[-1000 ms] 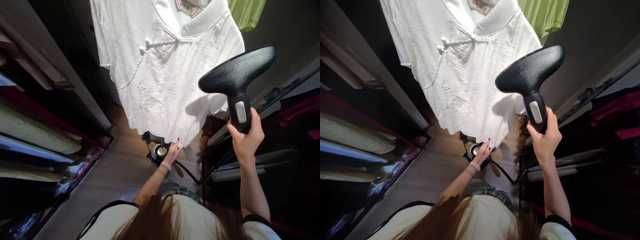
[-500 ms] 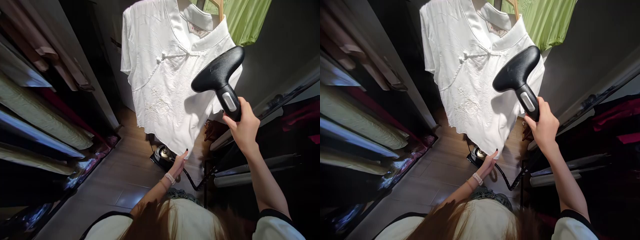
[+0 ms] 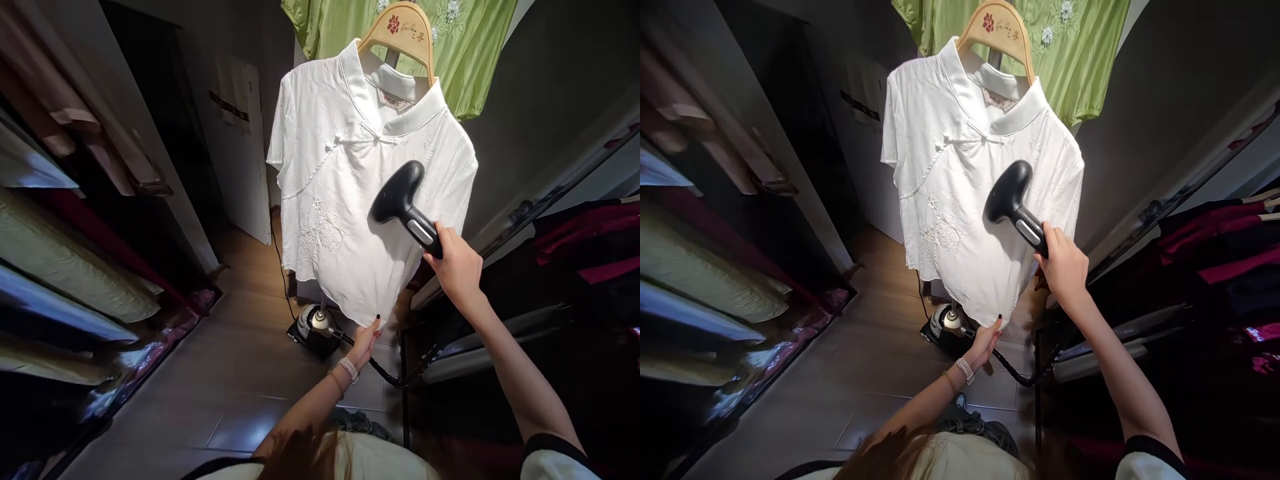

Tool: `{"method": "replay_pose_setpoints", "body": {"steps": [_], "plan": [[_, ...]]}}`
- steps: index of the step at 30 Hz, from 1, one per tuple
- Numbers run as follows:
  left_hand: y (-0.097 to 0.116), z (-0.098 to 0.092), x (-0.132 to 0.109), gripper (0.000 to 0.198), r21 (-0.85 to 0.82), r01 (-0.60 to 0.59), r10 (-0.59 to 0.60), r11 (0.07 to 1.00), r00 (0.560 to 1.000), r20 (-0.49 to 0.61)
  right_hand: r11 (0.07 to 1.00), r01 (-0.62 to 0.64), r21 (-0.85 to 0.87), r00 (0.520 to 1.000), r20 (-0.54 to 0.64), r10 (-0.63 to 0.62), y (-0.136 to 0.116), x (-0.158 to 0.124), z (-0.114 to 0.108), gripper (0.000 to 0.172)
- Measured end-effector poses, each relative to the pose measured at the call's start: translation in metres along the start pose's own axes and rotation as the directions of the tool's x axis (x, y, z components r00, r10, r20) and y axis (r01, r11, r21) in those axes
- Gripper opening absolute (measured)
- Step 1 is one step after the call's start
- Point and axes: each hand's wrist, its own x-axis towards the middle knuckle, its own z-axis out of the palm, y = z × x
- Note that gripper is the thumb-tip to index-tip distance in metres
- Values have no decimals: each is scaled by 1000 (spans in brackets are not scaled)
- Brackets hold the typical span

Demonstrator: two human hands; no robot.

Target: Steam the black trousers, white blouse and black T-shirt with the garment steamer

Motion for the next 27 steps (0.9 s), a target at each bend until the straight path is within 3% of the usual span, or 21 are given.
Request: {"method": "replay_pose_setpoints", "body": {"steps": [5,12,20,23,27], "plan": [[-10,8,3,18,-67,19,-16,998,999,52,994,-97,-53,993,-74,93,1,18,1,55],[-10,11,1,22,-114,33,-34,993,999,-9,998,-22,-66,998,52,25,-7,1,26,52],[-5,3,0,19,-95,-50,47,994,998,-32,988,-118,-99,991,-73,111,-13,39,7,57],[0,-1,3,17,-93,-73,67,993,995,-69,991,-93,-99,996,-27,91,-13,26,15,56],[6,-7,5,16,-60,-102,97,993,992,-81,996,-10,-87,993,114,20,-12,-13,33,53]]}}
